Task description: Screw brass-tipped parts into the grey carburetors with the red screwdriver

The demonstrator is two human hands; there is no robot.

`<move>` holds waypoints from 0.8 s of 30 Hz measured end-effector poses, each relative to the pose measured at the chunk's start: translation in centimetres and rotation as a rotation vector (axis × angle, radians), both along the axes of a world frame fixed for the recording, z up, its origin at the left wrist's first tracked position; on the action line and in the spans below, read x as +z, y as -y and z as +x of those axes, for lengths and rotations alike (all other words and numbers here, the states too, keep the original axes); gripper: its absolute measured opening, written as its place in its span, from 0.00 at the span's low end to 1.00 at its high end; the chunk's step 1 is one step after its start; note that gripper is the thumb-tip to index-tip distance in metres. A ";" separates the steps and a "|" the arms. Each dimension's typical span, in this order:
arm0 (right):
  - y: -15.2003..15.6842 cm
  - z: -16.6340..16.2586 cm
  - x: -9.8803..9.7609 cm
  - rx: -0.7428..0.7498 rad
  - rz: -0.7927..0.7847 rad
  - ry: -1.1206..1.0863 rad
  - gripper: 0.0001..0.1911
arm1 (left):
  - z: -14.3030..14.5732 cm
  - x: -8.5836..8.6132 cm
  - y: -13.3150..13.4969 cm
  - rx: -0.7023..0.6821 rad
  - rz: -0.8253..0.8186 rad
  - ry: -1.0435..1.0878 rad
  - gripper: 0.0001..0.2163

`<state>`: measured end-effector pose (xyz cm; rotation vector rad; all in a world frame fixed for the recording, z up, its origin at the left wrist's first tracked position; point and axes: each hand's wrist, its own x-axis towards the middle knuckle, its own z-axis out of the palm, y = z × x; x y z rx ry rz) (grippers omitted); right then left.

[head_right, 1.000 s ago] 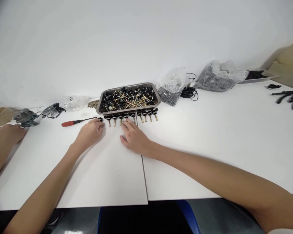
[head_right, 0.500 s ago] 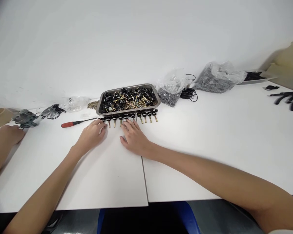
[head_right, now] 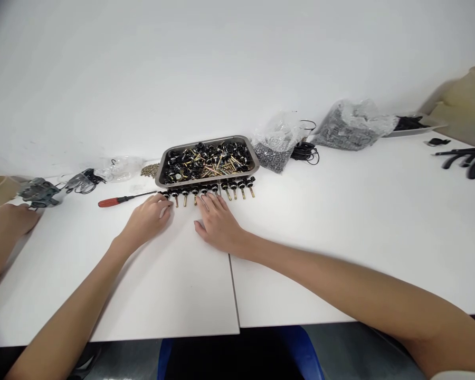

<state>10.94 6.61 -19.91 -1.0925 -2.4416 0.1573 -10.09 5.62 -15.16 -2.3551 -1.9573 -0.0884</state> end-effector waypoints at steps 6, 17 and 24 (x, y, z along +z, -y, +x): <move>-0.1 0.0 -0.2 0.008 0.013 -0.020 0.27 | 0.0 0.0 0.0 -0.002 0.009 -0.015 0.16; 0.0 0.0 -0.1 -0.021 0.023 0.022 0.27 | 0.0 0.0 0.0 0.006 0.002 -0.008 0.16; 0.0 0.0 -0.2 -0.028 0.031 0.024 0.27 | -0.1 -0.1 0.0 -0.001 -0.003 -0.003 0.16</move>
